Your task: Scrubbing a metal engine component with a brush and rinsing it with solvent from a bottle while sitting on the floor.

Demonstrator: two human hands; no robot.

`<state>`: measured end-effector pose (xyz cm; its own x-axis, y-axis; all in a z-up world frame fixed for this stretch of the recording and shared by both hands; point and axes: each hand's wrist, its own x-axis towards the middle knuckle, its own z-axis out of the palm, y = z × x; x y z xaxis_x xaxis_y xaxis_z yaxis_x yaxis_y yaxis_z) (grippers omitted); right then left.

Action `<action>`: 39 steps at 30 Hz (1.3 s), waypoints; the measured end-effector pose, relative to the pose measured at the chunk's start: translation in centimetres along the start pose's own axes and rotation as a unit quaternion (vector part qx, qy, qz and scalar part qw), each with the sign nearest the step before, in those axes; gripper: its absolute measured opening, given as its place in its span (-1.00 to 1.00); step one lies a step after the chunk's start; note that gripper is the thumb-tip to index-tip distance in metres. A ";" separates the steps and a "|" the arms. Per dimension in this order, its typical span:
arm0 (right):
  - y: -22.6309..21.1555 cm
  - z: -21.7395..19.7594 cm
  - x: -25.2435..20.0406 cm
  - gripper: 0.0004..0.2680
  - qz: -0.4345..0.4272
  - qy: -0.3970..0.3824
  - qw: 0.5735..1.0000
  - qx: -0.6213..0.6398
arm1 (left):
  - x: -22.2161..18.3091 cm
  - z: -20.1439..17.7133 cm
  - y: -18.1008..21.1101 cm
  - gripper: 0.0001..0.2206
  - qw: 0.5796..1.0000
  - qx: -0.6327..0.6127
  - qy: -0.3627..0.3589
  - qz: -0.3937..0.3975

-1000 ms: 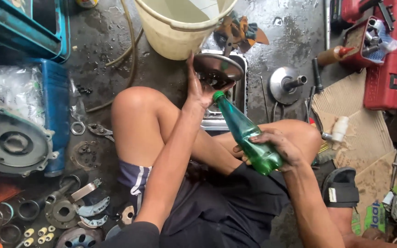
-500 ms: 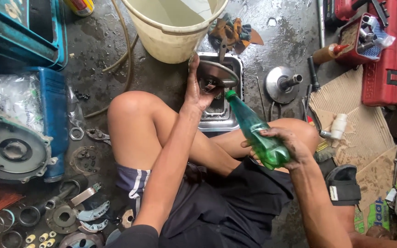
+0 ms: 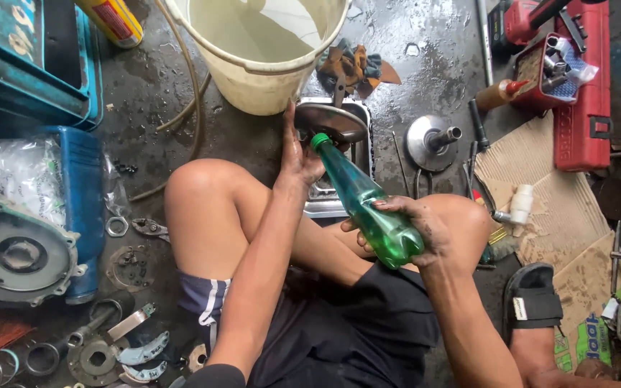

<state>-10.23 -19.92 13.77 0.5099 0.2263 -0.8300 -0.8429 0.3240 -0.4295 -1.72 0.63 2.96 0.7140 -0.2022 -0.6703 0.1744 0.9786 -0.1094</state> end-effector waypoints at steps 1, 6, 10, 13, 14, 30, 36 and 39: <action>0.1 1.2 -0.9 -0.84 0.010 0.001 1.000 0.013 | -0.6 0.6 0.1 -0.03 1.000 0.009 0.007 0.003; 0.6 -1.2 0.6 -0.82 0.017 0.005 1.000 0.001 | -0.7 0.6 0.3 0.03 0.999 0.034 0.013 0.003; 0.2 -5.0 1.6 -0.83 -0.009 0.016 1.000 0.002 | 0.6 -0.3 0.8 0.17 1.000 0.017 0.007 -0.001; 0.7 -6.3 1.7 -0.82 -0.004 0.015 1.000 0.000 | 1.5 -0.8 0.6 0.24 1.000 0.014 0.001 -0.023; 0.4 -6.9 1.7 -0.82 -0.004 0.014 1.000 0.000 | 2.0 -1.1 0.5 0.24 1.000 0.013 0.001 -0.022; 0.9 -9.0 -1.5 -0.67 -0.043 -0.107 0.993 -0.038 | 1.9 -2.8 0.1 -0.17 0.974 0.138 -0.180 -0.018; -6.8 -4.3 -7.8 -0.44 -0.068 -0.086 0.898 -0.426 | 0.4 -1.1 0.8 -0.25 0.869 0.197 -0.433 -0.137; -8.4 -1.0 -10.7 -0.38 -0.127 0.141 0.716 -0.672 | -0.1 0.7 0.7 -0.19 0.822 0.334 -0.448 -0.107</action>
<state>-8.80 -26.02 25.92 0.7805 0.0605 -0.6222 -0.2300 -0.8977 -0.3759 -1.21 1.27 3.44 0.7787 -0.6079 0.1551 0.4812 0.7373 0.4741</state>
